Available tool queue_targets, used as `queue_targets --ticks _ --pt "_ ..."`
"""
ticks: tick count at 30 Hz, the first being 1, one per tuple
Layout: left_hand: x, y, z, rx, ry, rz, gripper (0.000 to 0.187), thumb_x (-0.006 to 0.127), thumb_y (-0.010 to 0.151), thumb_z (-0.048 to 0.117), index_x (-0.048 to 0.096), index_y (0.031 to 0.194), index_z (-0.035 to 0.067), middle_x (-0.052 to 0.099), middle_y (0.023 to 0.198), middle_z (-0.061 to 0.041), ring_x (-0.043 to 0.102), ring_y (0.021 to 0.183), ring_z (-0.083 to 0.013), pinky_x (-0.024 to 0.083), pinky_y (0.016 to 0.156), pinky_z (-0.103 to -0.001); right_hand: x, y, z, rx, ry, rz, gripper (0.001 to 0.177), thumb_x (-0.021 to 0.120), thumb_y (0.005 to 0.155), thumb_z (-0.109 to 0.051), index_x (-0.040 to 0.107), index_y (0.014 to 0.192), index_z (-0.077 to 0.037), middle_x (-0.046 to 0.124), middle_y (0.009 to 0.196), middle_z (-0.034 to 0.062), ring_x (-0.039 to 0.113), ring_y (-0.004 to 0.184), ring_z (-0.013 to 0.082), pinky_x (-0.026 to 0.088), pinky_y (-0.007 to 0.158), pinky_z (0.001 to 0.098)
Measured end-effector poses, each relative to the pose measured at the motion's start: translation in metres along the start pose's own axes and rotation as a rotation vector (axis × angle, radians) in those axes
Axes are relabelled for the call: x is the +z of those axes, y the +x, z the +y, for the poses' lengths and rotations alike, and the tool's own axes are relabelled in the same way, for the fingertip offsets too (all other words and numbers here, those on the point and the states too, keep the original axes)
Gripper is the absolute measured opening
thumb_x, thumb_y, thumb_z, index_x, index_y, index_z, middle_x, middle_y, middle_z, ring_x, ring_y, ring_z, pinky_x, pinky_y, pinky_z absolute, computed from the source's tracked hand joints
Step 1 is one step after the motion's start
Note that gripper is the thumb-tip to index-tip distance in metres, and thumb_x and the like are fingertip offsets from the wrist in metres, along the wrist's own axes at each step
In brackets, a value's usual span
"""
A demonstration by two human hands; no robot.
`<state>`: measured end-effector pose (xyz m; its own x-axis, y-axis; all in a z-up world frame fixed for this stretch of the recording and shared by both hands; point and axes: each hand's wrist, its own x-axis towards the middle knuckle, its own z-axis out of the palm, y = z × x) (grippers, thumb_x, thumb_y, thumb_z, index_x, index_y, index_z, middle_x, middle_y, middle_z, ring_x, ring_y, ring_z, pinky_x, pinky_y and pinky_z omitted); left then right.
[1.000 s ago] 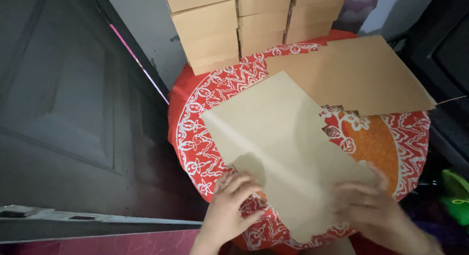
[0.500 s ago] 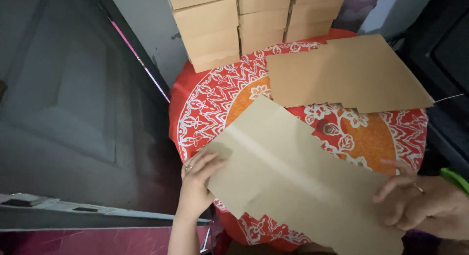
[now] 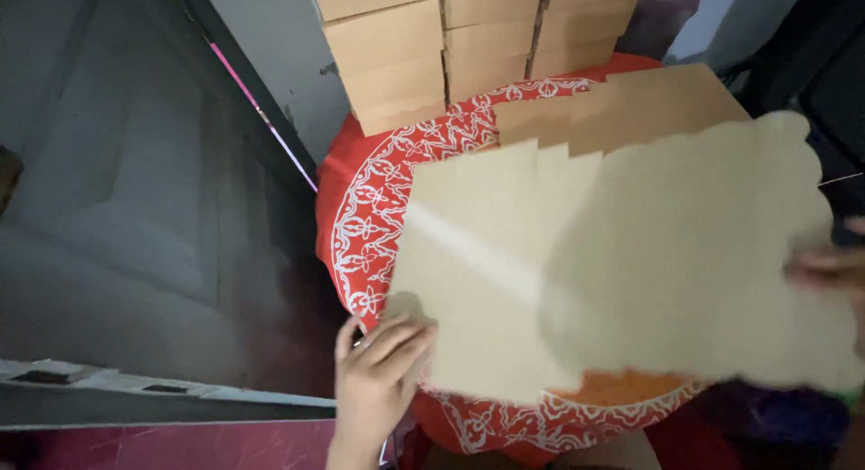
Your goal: Folding flat cardboard templates into small boxes.
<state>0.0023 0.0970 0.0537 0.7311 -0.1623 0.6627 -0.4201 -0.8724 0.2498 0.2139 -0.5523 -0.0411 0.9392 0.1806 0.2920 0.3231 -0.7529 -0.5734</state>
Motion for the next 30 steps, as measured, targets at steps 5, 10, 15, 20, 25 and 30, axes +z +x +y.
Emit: queue_targets --ticks 5,10,15,20,25,30 --pt "0.047 -0.004 -0.005 0.033 -0.176 -0.133 0.049 0.07 0.068 -0.006 0.078 0.112 0.014 0.076 0.111 0.001 0.071 0.096 -0.0167 0.042 0.104 -0.047 0.037 0.015 -0.097 -0.305 0.288 0.061 0.018 0.06 0.102 0.008 0.074 0.097 -0.004 0.074 0.12 0.0168 0.071 0.118 0.0265 0.052 0.119 0.0376" --pt "0.067 0.001 0.004 0.0 -0.427 -0.18 0.034 0.068 0.082 0.001 0.075 0.114 0.009 0.076 0.116 -0.006 0.069 0.109 -0.0282 0.05 0.095 -0.047 0.045 -0.014 -0.162 -0.014 -0.01 0.025 0.033 0.062 0.099 -0.008 0.072 0.13 -0.009 0.069 0.141 0.0124 0.063 0.129 0.0197 0.047 0.105 0.0313" --pt "0.061 0.023 0.028 -0.035 -0.615 -0.243 0.018 0.066 0.092 0.004 0.074 0.108 0.009 0.078 0.106 -0.008 0.075 0.097 -0.0247 0.055 0.088 -0.038 0.063 -0.035 -0.242 -0.347 -0.198 0.131 0.064 0.084 0.075 -0.029 0.068 0.135 -0.013 0.062 0.149 0.0178 0.056 0.139 0.0378 0.04 0.122 0.0468" --pt "0.054 0.039 0.036 -0.096 -0.714 -0.353 0.012 0.065 0.1 0.017 0.074 0.105 0.011 0.078 0.096 -0.004 0.074 0.082 -0.0222 0.053 0.075 -0.034 0.099 -0.048 -0.301 -0.433 0.1 -0.405 0.093 0.103 0.058 -0.05 0.063 0.138 -0.026 0.053 0.152 0.0062 0.044 0.145 0.0261 0.037 0.116 0.0422" --pt "0.041 0.055 0.02 -0.239 -0.914 -0.581 0.019 0.072 0.085 0.0 0.069 0.1 0.01 0.075 0.094 -0.002 0.074 0.085 -0.0109 0.059 0.079 -0.024 0.136 -0.061 -0.29 -0.406 -0.094 -0.4 0.09 0.101 0.063 -0.055 0.062 0.138 -0.025 0.059 0.144 -0.0009 0.044 0.145 0.0216 0.027 0.115 0.0602" --pt "0.061 0.043 -0.004 -0.388 -0.876 -0.445 0.023 0.077 0.086 0.011 0.063 0.105 0.013 0.074 0.088 -0.001 0.074 0.077 -0.0097 0.057 0.066 -0.023 0.135 -0.06 -0.295 -0.326 -0.016 -0.388 0.091 0.102 0.062 -0.051 0.063 0.14 -0.024 0.059 0.147 -0.0008 0.045 0.146 0.0208 0.022 0.119 0.0587"
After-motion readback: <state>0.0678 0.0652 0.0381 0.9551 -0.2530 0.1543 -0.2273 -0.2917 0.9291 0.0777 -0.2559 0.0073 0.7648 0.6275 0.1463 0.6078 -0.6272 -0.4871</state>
